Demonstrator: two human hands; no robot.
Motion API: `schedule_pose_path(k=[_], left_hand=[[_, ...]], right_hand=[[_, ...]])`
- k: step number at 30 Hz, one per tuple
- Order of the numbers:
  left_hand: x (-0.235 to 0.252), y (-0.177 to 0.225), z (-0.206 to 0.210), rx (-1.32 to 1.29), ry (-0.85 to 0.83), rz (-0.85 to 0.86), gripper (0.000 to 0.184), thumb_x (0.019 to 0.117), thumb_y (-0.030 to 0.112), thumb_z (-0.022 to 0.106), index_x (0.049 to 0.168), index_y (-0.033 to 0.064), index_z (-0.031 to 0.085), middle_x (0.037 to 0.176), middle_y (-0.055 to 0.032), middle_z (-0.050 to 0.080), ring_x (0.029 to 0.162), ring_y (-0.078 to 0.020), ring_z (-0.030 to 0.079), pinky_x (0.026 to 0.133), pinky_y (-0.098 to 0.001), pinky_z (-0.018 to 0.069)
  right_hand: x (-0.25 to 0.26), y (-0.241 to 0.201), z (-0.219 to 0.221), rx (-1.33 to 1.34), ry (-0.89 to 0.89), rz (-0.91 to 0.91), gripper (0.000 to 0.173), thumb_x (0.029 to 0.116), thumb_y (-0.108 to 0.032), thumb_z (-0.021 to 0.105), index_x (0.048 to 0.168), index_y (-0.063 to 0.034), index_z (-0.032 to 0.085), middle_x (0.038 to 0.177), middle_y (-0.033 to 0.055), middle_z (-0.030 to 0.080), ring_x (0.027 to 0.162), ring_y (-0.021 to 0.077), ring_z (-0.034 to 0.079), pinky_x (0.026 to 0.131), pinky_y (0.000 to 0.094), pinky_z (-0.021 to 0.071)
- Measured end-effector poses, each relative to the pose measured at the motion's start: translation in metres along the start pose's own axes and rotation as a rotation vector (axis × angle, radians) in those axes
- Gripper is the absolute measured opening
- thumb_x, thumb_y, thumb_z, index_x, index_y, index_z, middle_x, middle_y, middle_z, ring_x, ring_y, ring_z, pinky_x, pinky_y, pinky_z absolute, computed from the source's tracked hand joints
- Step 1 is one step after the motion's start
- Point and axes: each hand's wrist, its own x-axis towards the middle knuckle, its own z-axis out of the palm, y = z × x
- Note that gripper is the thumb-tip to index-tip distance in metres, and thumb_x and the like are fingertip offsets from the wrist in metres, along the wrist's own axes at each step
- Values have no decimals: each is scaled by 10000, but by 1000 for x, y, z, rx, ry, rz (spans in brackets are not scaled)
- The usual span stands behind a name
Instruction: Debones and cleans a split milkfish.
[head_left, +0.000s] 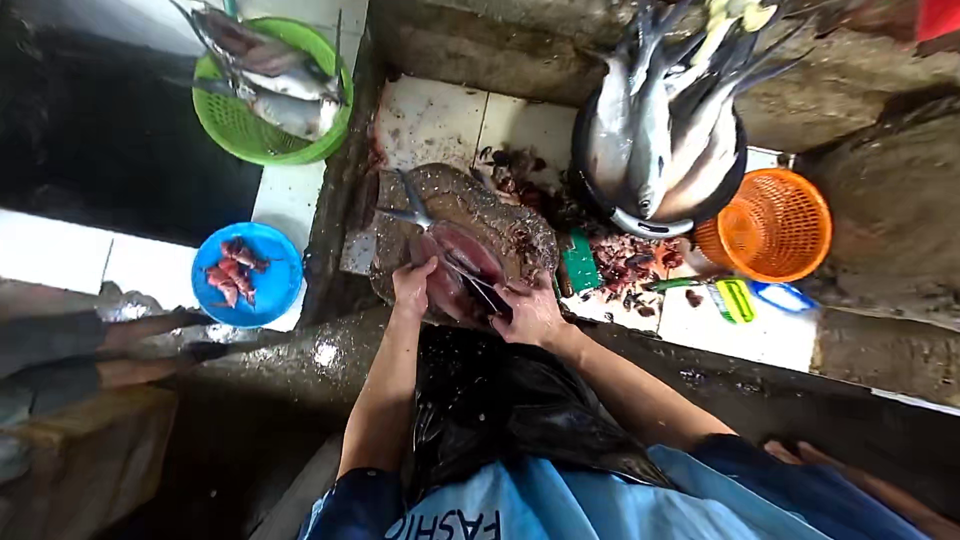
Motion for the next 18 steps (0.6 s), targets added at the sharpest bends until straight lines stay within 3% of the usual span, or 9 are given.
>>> schedule_pose_path(k=[7, 11, 13, 14, 16, 18], left_hand=[[2, 1, 2, -114, 33, -44, 387, 850, 113, 828, 1162, -53, 669, 1072, -194, 737, 991, -284, 729, 909, -473, 605], [4, -2, 1, -76, -10, -9, 374, 841, 88, 830, 1156, -48, 680, 1066, -183, 743, 985, -273, 733, 908, -461, 609], [7, 0, 1, -42, -9, 26, 377, 806, 52, 850, 1129, -54, 686, 1046, -182, 749, 964, -273, 738, 893, -454, 617], [7, 0, 0, -25, -4, 33, 376, 792, 44, 857, 1114, -55, 690, 1034, -178, 750, 953, -270, 738, 885, -450, 618], [7, -2, 0, 1, 9, 37, 378, 773, 47, 871, 1094, -50, 695, 1015, -176, 752, 941, -267, 740, 874, -450, 619], [5, -4, 4, 51, 31, 55, 356, 771, 72, 878, 1066, -41, 714, 991, -169, 759, 926, -262, 745, 862, -450, 622]], right_hand=[[-1, -10, 13, -67, -97, -19, 648, 898, -597, 549, 1293, -105, 692, 1191, 151, 711, 1067, 357, 674, 1038, 667, 371], [24, -24, 21, 10, -120, 5, 574, 882, -497, 614, 1248, -62, 691, 1152, 169, 708, 1057, 368, 668, 1016, 636, 408], [32, -26, 19, 320, -136, 65, 392, 886, -389, 686, 1123, -81, 734, 1040, 126, 741, 990, 296, 706, 939, 564, 525], [33, -25, 18, 572, -141, 126, 275, 900, -325, 714, 1052, -99, 757, 947, 82, 749, 863, 224, 709, 819, 488, 576], [29, -25, 17, 1206, -163, 304, 140, 961, -149, 681, 999, -42, 762, 834, 48, 719, 596, 105, 570, 559, 298, 499], [24, -28, 16, 1625, -167, 475, 161, 977, -100, 617, 982, 0, 744, 795, 51, 683, 545, 81, 515, 501, 245, 448]])
